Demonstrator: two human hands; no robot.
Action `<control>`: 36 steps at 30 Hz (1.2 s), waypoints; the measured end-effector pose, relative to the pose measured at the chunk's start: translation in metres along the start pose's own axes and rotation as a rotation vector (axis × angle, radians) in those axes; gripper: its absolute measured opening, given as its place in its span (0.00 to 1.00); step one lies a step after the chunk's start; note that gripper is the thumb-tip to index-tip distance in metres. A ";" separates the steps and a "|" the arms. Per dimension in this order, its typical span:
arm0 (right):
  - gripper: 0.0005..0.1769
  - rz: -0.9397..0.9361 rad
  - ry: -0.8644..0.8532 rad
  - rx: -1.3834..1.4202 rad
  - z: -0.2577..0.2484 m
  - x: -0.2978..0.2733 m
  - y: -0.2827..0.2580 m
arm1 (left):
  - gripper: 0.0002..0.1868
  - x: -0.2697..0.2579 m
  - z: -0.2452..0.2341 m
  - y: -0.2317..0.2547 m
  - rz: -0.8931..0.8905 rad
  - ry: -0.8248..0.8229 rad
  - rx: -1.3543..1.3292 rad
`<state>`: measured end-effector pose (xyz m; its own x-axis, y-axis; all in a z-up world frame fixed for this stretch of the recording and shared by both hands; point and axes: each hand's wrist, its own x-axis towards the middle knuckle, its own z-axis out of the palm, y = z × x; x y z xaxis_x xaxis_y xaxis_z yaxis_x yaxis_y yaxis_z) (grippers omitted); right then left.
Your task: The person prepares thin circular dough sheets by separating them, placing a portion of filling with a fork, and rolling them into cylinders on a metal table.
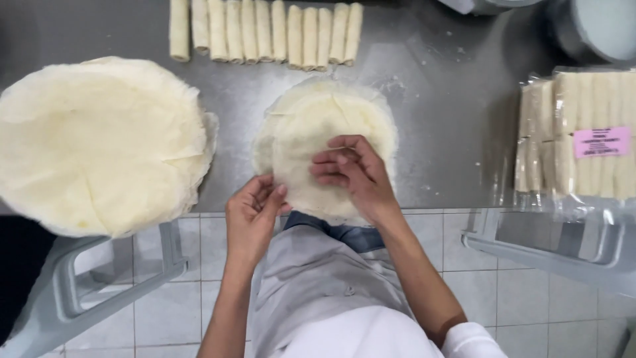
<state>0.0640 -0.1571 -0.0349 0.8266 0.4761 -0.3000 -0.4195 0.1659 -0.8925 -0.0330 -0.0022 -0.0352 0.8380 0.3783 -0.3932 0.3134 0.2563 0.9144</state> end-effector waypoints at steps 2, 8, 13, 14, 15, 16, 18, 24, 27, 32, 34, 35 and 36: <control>0.11 -0.030 0.054 -0.271 -0.004 -0.004 0.004 | 0.12 0.003 -0.006 -0.004 -0.009 0.043 0.011; 0.19 -0.350 -0.051 -0.800 0.025 -0.015 0.002 | 0.14 -0.004 -0.001 0.021 0.035 -0.013 -0.077; 0.08 -0.372 -0.054 -0.775 0.021 -0.013 0.007 | 0.13 -0.003 -0.001 0.016 0.082 -0.017 -0.046; 0.05 -0.353 -0.068 -0.733 0.018 -0.012 0.007 | 0.12 -0.003 0.000 0.015 0.100 -0.016 -0.022; 0.05 -0.350 -0.067 -0.733 0.017 -0.013 0.005 | 0.12 -0.003 0.000 0.016 0.096 -0.017 -0.023; 0.06 -0.331 -0.083 -0.690 0.015 -0.014 0.004 | 0.12 -0.004 0.000 0.016 0.142 -0.004 0.055; 0.07 -0.310 -0.102 -0.645 0.014 -0.015 0.001 | 0.12 -0.007 0.001 0.015 0.186 0.012 0.133; 0.07 -0.310 -0.109 -0.595 0.019 -0.016 -0.001 | 0.15 -0.010 0.009 0.021 0.185 0.043 0.238; 0.06 -0.315 -0.099 -0.590 0.019 -0.016 -0.002 | 0.10 -0.009 0.011 0.020 0.217 0.063 0.299; 0.05 -0.309 -0.085 -0.611 0.024 -0.014 -0.006 | 0.06 -0.009 0.012 0.018 0.272 0.086 0.341; 0.04 -0.296 -0.074 -0.611 0.021 -0.013 -0.003 | 0.07 -0.009 0.013 0.022 0.283 0.086 0.341; 0.04 -0.281 -0.064 -0.609 0.020 -0.013 -0.001 | 0.07 -0.009 0.013 0.024 0.292 0.086 0.341; 0.04 -0.280 -0.064 -0.609 0.020 -0.014 -0.001 | 0.07 -0.009 0.012 0.023 0.291 0.087 0.341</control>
<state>0.0456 -0.1469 -0.0234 0.8415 0.5396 -0.0254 0.1097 -0.2168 -0.9700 -0.0282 -0.0106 -0.0091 0.8768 0.4684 -0.1089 0.2123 -0.1738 0.9616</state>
